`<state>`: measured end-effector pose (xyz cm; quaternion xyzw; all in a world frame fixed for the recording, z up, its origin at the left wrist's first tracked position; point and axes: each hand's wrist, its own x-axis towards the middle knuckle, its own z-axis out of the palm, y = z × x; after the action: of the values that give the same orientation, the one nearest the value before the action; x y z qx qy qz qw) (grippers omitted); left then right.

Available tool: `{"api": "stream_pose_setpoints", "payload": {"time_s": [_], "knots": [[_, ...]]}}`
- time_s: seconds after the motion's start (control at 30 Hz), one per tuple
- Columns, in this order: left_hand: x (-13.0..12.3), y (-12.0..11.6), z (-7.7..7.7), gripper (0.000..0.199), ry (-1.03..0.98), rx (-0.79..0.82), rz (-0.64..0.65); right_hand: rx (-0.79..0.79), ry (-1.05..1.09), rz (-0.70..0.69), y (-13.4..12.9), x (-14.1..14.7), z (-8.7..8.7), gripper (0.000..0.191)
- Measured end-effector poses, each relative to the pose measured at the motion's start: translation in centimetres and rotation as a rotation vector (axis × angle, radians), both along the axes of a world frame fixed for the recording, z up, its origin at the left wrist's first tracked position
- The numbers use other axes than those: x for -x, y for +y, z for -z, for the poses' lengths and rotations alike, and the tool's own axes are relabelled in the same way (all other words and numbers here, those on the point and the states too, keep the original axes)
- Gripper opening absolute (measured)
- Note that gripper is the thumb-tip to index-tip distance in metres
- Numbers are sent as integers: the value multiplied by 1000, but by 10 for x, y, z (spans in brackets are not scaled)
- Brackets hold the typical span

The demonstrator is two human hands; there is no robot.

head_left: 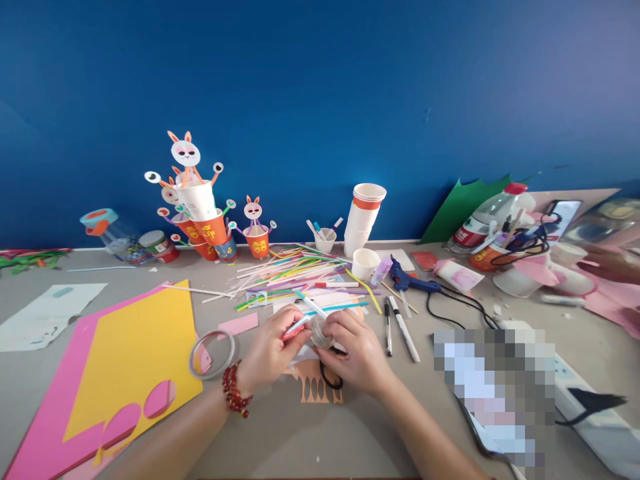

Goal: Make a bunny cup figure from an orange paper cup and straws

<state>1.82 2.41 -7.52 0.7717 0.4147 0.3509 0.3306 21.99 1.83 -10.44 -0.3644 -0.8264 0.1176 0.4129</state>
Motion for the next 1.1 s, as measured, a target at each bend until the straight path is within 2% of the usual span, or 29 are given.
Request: {"api": "stream_pose_setpoints", "payload": {"time_s": [0.33,0.47,0.53,0.63,0.77,0.83,0.93,1.0,1.1], "knots": [[0,-2,14,10,-28,-41,81,26,-33,29,0,3,4,11],[-2,-3,12,8,-31,-13,119,53,-46,89,2,3,3,15],[-3,-6,8,9,-51,38,136,76,-53,129,2,2,3,19],[-4,-10,2,17,-144,217,160,116,-27,164,5,0,3,29],[-2,-11,-1,22,-348,466,277,157,27,117,8,-4,4,42],[1,-8,-3,22,-423,500,280,145,73,38,8,-6,3,45],[6,-3,-8,21,-470,495,219,138,160,-78,6,-6,-1,44],[8,-2,-10,20,-474,515,211,176,172,-73,5,-5,-2,41],[8,-5,-10,19,-475,548,254,242,149,16,5,-3,-1,41]]}}
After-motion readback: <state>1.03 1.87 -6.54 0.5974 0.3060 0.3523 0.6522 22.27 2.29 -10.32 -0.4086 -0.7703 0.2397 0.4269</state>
